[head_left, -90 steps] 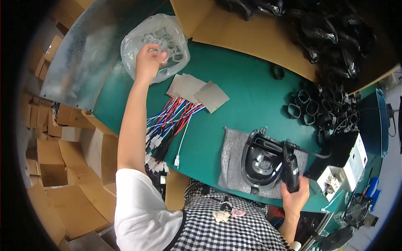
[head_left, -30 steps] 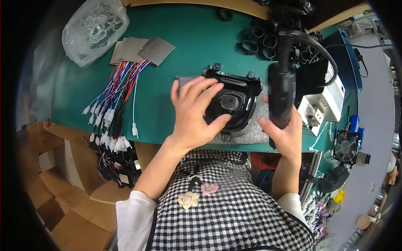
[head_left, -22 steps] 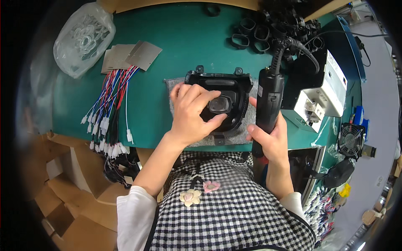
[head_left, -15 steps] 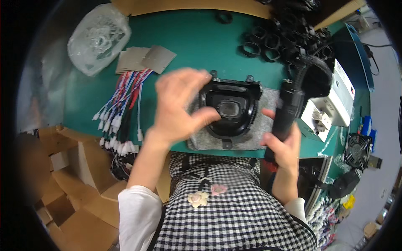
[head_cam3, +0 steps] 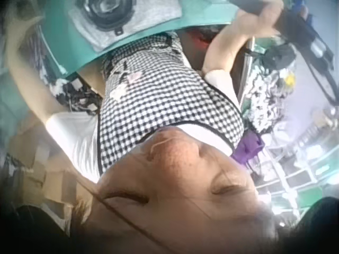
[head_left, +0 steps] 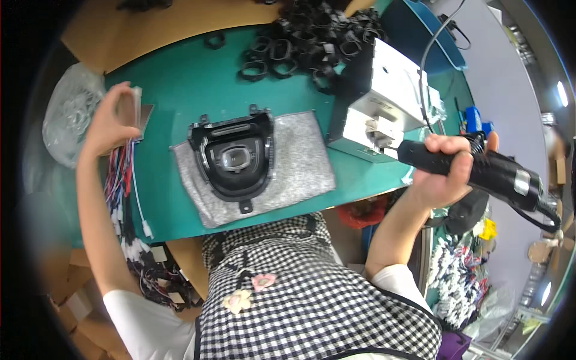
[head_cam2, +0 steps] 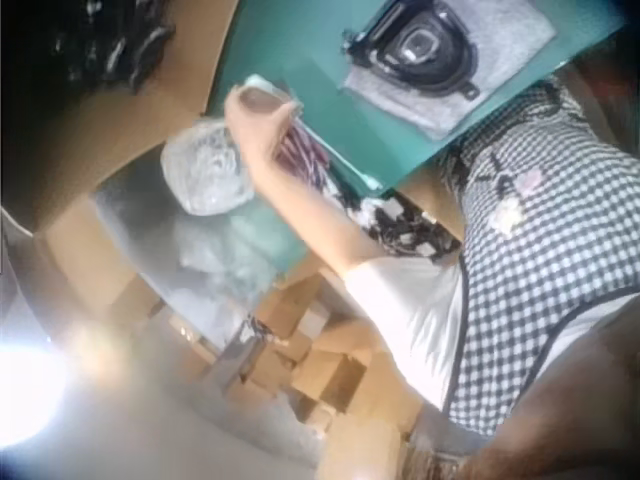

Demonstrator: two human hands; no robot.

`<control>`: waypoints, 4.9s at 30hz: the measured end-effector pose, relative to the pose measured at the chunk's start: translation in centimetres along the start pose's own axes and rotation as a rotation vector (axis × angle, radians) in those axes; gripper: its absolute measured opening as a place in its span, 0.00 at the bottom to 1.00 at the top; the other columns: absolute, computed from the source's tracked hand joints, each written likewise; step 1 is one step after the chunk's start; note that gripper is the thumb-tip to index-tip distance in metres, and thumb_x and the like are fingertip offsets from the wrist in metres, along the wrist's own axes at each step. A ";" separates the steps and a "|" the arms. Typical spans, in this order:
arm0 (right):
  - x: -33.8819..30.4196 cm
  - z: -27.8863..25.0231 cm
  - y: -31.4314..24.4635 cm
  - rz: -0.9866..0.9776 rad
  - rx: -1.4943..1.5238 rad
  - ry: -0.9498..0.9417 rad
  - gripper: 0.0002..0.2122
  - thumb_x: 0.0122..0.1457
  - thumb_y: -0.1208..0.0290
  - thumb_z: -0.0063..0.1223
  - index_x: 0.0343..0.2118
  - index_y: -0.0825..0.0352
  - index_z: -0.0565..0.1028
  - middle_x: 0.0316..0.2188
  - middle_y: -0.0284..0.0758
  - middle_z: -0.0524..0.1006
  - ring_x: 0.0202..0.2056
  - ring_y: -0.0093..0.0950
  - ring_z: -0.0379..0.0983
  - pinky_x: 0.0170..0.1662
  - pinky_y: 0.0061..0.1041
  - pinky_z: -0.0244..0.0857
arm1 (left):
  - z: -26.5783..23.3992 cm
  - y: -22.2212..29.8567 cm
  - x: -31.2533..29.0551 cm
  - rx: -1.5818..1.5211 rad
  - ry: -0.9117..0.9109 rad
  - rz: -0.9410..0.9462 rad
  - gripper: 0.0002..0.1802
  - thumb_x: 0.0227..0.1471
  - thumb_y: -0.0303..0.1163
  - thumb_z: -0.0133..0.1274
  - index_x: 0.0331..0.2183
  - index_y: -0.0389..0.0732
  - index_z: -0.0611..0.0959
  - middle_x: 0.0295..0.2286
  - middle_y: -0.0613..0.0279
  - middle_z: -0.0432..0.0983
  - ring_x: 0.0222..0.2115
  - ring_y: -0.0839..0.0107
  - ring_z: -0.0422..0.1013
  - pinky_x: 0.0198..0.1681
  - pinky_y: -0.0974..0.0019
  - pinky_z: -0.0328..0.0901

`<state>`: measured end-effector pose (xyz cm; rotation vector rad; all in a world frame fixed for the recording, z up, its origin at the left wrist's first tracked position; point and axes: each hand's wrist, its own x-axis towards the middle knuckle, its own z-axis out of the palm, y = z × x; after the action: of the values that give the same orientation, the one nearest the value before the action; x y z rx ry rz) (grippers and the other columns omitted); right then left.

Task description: Using an electric screwdriver to assemble electronic modules and wires into a black plastic housing.

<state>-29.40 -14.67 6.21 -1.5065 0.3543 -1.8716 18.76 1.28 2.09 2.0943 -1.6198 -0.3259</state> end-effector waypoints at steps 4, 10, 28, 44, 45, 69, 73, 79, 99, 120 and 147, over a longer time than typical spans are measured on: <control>-0.3 0.6 1.2 -0.048 -0.052 -0.009 0.33 0.53 0.73 0.53 0.58 0.71 0.47 0.20 0.39 0.71 0.20 0.27 0.69 0.26 0.27 0.68 | -3.2 -3.0 -1.4 -0.284 0.290 0.018 0.41 0.33 0.26 0.59 0.53 0.41 0.66 0.52 0.58 0.63 0.52 0.65 0.60 0.56 0.65 0.52; -0.3 0.1 2.6 0.120 0.148 -0.275 0.39 0.47 0.72 0.60 0.57 0.74 0.46 0.20 0.40 0.71 0.20 0.30 0.69 0.28 0.28 0.68 | -4.7 -4.9 -5.3 -0.437 0.936 0.108 0.28 0.49 0.22 0.53 0.53 0.33 0.64 0.51 0.52 0.63 0.52 0.66 0.61 0.55 0.68 0.54; 1.3 1.5 2.9 0.220 -0.110 -0.160 0.28 0.53 0.73 0.53 0.55 0.75 0.55 0.18 0.37 0.72 0.18 0.24 0.69 0.27 0.19 0.63 | 4.1 16.6 -6.8 -0.550 0.298 0.022 0.38 0.26 0.38 0.67 0.44 0.36 0.76 0.36 0.62 0.70 0.35 0.71 0.67 0.37 0.71 0.63; -4.2 12.2 0.9 0.366 0.205 -0.252 0.35 0.58 0.60 0.47 0.61 0.62 0.39 0.20 0.35 0.67 0.19 0.27 0.65 0.26 0.32 0.64 | 11.3 17.9 -4.3 -0.034 0.052 0.048 0.41 0.25 0.38 0.67 0.47 0.38 0.73 0.47 0.56 0.68 0.50 0.62 0.61 0.58 0.52 0.42; -4.5 12.7 1.3 0.377 0.155 -0.292 0.36 0.57 0.60 0.48 0.61 0.63 0.39 0.20 0.36 0.67 0.19 0.27 0.66 0.26 0.31 0.65 | 11.3 18.0 -4.2 -0.039 0.054 0.055 0.41 0.25 0.38 0.67 0.46 0.38 0.73 0.46 0.57 0.69 0.50 0.62 0.62 0.58 0.51 0.42; -5.1 13.2 5.4 0.472 0.464 -0.688 0.25 0.41 0.67 0.63 0.41 0.67 0.64 0.18 0.29 0.70 0.21 0.21 0.64 0.29 0.20 0.56 | 11.6 17.3 -3.6 0.039 0.047 0.136 0.37 0.25 0.41 0.67 0.43 0.40 0.75 0.42 0.62 0.69 0.46 0.66 0.63 0.55 0.54 0.43; -5.6 13.9 4.9 0.540 0.507 -0.590 0.15 0.38 0.68 0.62 0.29 0.67 0.71 0.18 0.26 0.70 0.22 0.19 0.63 0.34 0.19 0.55 | 11.9 17.3 -3.7 0.061 0.108 0.187 0.37 0.25 0.41 0.66 0.43 0.40 0.75 0.41 0.63 0.70 0.46 0.66 0.63 0.55 0.53 0.43; -5.6 12.2 2.7 0.472 0.288 -0.188 0.10 0.47 0.81 0.49 0.35 0.71 0.68 0.19 0.34 0.70 0.19 0.26 0.68 0.25 0.21 0.64 | 11.3 17.9 -3.8 0.055 0.058 0.080 0.38 0.24 0.38 0.66 0.43 0.38 0.74 0.42 0.59 0.69 0.47 0.63 0.62 0.57 0.54 0.43; -2.2 6.4 0.8 0.273 0.288 -0.212 0.33 0.55 0.72 0.48 0.59 0.65 0.43 0.19 0.37 0.67 0.17 0.28 0.66 0.23 0.30 0.66 | 14.7 16.5 -5.0 -0.152 0.141 0.126 0.45 0.31 0.58 0.61 0.52 0.49 0.71 0.58 0.51 0.49 0.60 0.53 0.44 0.60 0.42 0.30; -5.0 16.0 4.6 0.312 0.631 -0.995 0.31 0.48 0.71 0.62 0.53 0.57 0.56 0.19 0.33 0.72 0.18 0.29 0.70 0.24 0.30 0.67 | 15.0 15.4 -5.1 -0.374 0.155 0.138 0.46 0.26 0.41 0.66 0.51 0.40 0.69 0.51 0.50 0.54 0.47 0.48 0.58 0.55 0.43 0.50; -6.5 15.3 3.9 0.300 0.225 -0.831 0.32 0.49 0.76 0.54 0.54 0.70 0.48 0.18 0.37 0.68 0.17 0.28 0.66 0.26 0.28 0.67 | 15.8 15.8 -5.2 -0.392 0.262 0.133 0.42 0.31 0.42 0.65 0.51 0.42 0.70 0.52 0.50 0.55 0.50 0.49 0.59 0.51 0.54 0.57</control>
<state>-13.18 -9.98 3.35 -1.7953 -0.0273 -0.9034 -3.28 -0.25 -4.14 1.6526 -1.4014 -0.2837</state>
